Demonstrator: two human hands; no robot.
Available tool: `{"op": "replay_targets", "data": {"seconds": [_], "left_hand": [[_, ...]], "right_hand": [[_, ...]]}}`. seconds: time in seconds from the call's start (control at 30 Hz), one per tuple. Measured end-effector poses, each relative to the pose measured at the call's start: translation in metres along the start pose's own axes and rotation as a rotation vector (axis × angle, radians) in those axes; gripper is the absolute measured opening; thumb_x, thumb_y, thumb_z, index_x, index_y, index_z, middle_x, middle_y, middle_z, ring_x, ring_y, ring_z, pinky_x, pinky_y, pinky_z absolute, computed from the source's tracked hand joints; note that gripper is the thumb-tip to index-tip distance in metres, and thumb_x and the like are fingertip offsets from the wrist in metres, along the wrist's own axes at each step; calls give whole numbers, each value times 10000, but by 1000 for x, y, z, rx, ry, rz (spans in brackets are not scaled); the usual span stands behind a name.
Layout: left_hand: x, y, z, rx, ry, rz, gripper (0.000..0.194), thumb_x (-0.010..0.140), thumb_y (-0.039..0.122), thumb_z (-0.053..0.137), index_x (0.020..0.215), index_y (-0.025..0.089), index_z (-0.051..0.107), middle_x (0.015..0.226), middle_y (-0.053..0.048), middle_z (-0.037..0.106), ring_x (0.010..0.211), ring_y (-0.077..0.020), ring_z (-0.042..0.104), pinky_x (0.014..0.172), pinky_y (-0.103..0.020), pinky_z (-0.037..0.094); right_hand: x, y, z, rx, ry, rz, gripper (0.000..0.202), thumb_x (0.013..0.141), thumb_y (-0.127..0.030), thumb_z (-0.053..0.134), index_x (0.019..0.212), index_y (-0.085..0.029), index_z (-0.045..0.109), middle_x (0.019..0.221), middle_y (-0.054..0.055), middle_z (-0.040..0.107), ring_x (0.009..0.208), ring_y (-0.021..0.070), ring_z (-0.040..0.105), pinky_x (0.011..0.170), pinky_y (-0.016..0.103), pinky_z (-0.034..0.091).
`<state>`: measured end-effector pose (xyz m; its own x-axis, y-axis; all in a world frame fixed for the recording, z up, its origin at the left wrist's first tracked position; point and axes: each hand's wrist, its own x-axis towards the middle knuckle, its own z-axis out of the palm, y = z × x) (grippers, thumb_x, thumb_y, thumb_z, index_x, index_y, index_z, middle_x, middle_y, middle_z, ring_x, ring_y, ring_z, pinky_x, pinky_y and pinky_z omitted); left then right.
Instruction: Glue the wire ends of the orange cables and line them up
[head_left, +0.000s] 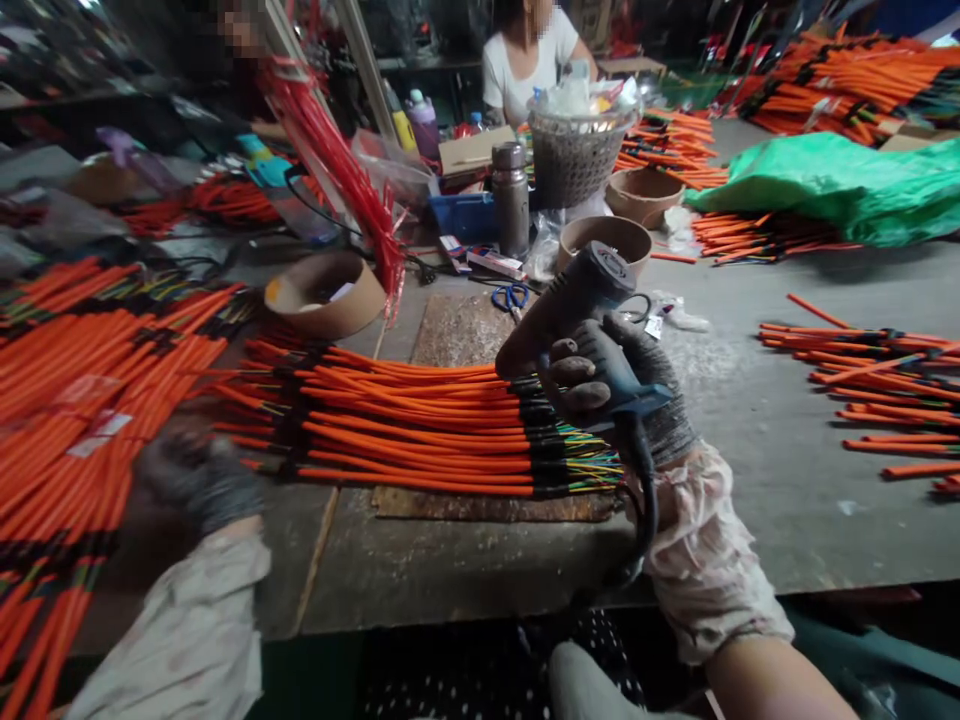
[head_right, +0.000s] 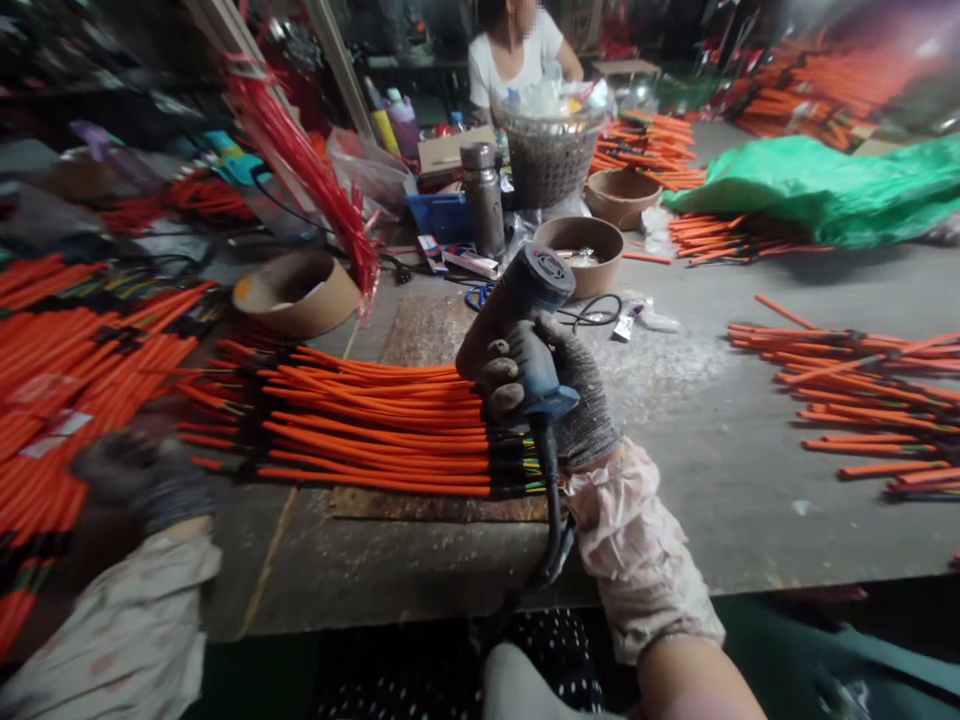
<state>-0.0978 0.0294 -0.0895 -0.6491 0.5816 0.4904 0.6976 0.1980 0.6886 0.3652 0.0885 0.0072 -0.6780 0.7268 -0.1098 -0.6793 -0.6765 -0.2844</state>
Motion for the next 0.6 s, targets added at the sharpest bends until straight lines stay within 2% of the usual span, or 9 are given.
{"op": "replay_targets", "data": {"seconds": [0.03, 0.07, 0.1, 0.23, 0.37, 0.47, 0.6], "left_hand": [[-1, 3, 16, -53, 46, 18, 253, 858, 120, 576, 1087, 185, 488, 978, 30, 533, 872, -131, 539, 912, -336, 531], [-3, 9, 32, -113, 42, 61, 274, 829, 141, 615, 1078, 177, 505, 988, 23, 550, 871, -132, 551, 917, -336, 534], [-5, 18, 49, -160, -13, 126, 281, 823, 179, 639, 1082, 166, 530, 1000, 8, 576, 875, -141, 572, 920, -344, 541], [-16, 76, 114, -126, -461, 433, 279, 909, 297, 607, 1135, 137, 639, 1044, -70, 682, 942, -189, 650, 954, -375, 565], [-31, 122, 170, -58, -791, 597, 285, 887, 319, 673, 1109, 153, 740, 1103, -95, 753, 1019, -218, 698, 1027, -367, 554], [-43, 136, 196, 1, -944, 664, 284, 874, 309, 684, 1110, 179, 773, 1144, -90, 776, 1086, -240, 700, 1059, -377, 540], [-53, 134, 209, 49, -1017, 699, 258, 884, 320, 672, 1066, 178, 788, 1082, -88, 783, 1044, -241, 698, 1013, -374, 547]], "right_hand": [[1, 2, 0, -6, 6, -18, 221, 1005, -427, 558, 936, -222, 510, 836, 7, 570, 642, 125, 512, 484, 206, 484], [1, 3, 0, -13, 19, -24, 219, 1014, -425, 548, 934, -223, 513, 843, 9, 575, 644, 127, 517, 483, 208, 482], [1, 3, 0, -17, 35, -23, 223, 1023, -427, 541, 937, -222, 517, 843, 10, 578, 642, 127, 521, 486, 210, 485], [-1, -2, 2, -55, 83, 41, 310, 1026, -504, 532, 947, -205, 534, 788, 17, 582, 615, 137, 535, 515, 241, 536], [-3, -12, 3, -7, 141, -15, 427, 1047, -593, 424, 947, -195, 543, 768, 28, 569, 604, 144, 533, 501, 248, 550], [-5, -16, 3, 37, 145, -103, 374, 1055, -548, 420, 946, -208, 531, 797, 24, 572, 607, 139, 525, 483, 235, 530], [-6, -19, 0, 19, 105, -127, 261, 1022, -470, 525, 959, -217, 526, 805, 1, 565, 620, 123, 512, 506, 216, 532]]}}
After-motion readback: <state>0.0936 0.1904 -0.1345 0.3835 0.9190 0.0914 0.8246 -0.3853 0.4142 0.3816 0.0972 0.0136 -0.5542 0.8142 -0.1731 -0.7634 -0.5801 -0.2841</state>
